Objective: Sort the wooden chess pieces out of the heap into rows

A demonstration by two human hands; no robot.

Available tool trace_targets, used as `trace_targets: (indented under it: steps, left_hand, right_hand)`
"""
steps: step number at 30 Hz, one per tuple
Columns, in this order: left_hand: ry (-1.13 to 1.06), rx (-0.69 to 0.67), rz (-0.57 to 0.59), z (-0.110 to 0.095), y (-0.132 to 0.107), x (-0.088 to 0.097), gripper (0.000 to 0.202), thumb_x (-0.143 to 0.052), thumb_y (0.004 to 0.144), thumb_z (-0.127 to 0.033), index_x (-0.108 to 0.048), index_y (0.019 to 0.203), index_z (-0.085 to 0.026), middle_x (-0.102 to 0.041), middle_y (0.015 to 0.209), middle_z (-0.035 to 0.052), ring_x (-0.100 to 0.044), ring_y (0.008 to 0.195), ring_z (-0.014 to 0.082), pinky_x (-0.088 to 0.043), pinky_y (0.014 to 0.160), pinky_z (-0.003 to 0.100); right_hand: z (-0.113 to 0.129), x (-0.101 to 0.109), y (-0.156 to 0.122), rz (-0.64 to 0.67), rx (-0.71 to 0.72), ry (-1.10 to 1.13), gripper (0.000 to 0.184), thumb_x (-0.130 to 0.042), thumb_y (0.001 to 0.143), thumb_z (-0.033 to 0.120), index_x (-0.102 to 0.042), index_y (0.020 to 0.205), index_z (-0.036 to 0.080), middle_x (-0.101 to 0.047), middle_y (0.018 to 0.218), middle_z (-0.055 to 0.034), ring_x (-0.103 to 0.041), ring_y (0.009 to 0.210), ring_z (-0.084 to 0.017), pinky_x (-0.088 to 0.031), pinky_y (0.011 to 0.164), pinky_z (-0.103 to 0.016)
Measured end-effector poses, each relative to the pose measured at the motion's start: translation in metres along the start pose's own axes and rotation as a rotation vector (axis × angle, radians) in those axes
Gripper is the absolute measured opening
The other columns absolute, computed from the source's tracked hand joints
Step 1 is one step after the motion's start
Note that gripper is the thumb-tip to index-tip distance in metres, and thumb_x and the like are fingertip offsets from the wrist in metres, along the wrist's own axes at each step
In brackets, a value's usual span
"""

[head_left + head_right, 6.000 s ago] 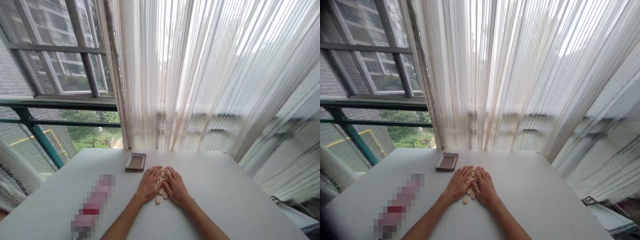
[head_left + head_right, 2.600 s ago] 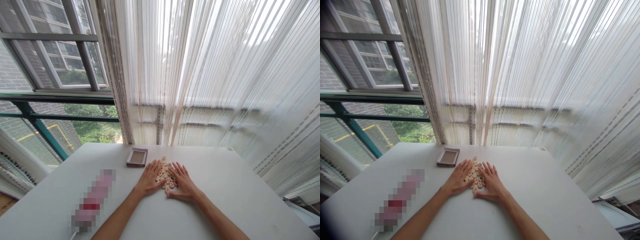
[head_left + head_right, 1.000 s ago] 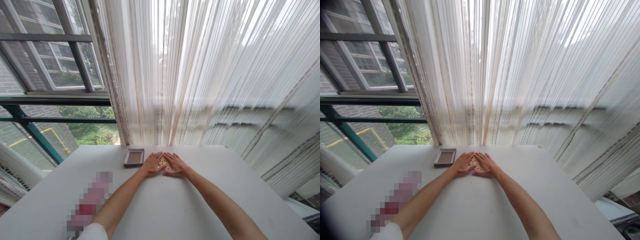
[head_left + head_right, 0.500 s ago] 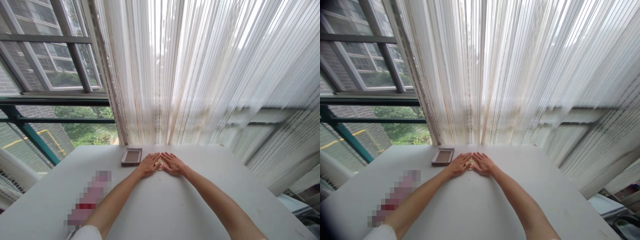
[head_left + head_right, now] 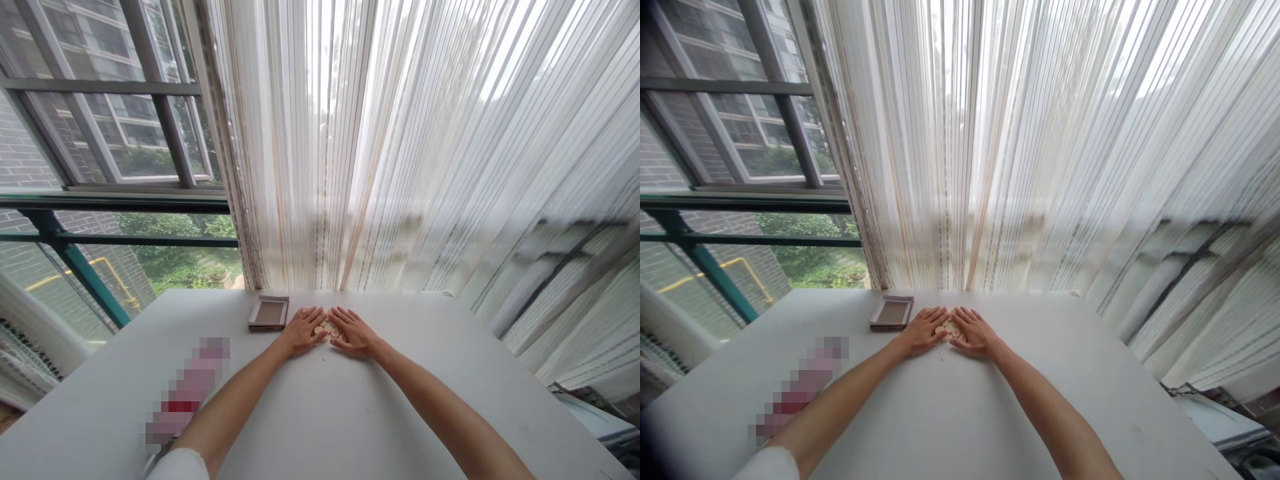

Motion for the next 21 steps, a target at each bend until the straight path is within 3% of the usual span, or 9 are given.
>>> trace_targets:
  steps: [5, 8, 13, 21]
  left_hand:
    - [0.008, -0.014, -0.039, -0.009, -0.003, 0.012, 0.057, -0.031, 0.099, -0.053, -0.036, 0.148, -0.025, -0.039, 0.154, 0.0068, -0.03, 0.143, 0.0256, -0.006, 0.119, 0.049]
    - [0.002, -0.033, -0.042, -0.014, -0.007, 0.016, 0.058, -0.033, 0.098, -0.055, -0.038, 0.147, -0.025, -0.041, 0.153, 0.0066, -0.032, 0.142, 0.0248, -0.007, 0.12, 0.048]
    - [-0.01, -0.069, 0.005, -0.018, -0.011, 0.012, 0.073, -0.039, 0.092, -0.065, -0.024, 0.153, -0.029, -0.031, 0.158, 0.0049, -0.026, 0.145, 0.0273, -0.013, 0.119, 0.048]
    - [-0.025, -0.094, 0.07, -0.019, -0.009, 0.008, 0.062, -0.039, 0.095, -0.059, -0.023, 0.151, -0.039, -0.022, 0.161, -0.0013, -0.019, 0.148, 0.0275, -0.011, 0.119, 0.049]
  right_hand:
    - [0.002, 0.01, -0.012, -0.099, -0.018, -0.007, 0.07, -0.044, 0.093, 0.058, -0.026, 0.153, 0.026, -0.025, 0.16, -0.0052, -0.017, 0.148, -0.027, -0.014, 0.119, -0.046]
    - [-0.004, 0.015, -0.023, -0.126, -0.043, -0.008, 0.072, -0.046, 0.092, 0.058, -0.025, 0.153, 0.026, -0.024, 0.16, -0.0065, -0.018, 0.147, -0.029, -0.018, 0.118, -0.048]
    - [-0.02, 0.014, -0.035, -0.078, -0.083, -0.003, 0.084, -0.051, 0.085, 0.068, -0.023, 0.154, 0.028, -0.019, 0.161, -0.0066, -0.017, 0.147, -0.033, -0.02, 0.117, -0.051]
    - [-0.028, 0.001, -0.033, 0.0, -0.114, 0.015, 0.082, -0.045, 0.086, 0.072, -0.02, 0.154, 0.033, -0.015, 0.162, -0.0013, -0.014, 0.148, -0.03, -0.014, 0.119, -0.049]
Point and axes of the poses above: each hand's wrist, its own y-axis towards the middle knuckle, its own x-axis out of the back of the hand, z = x × y, the point moved 8 cm from there along y, towards the middle knuckle
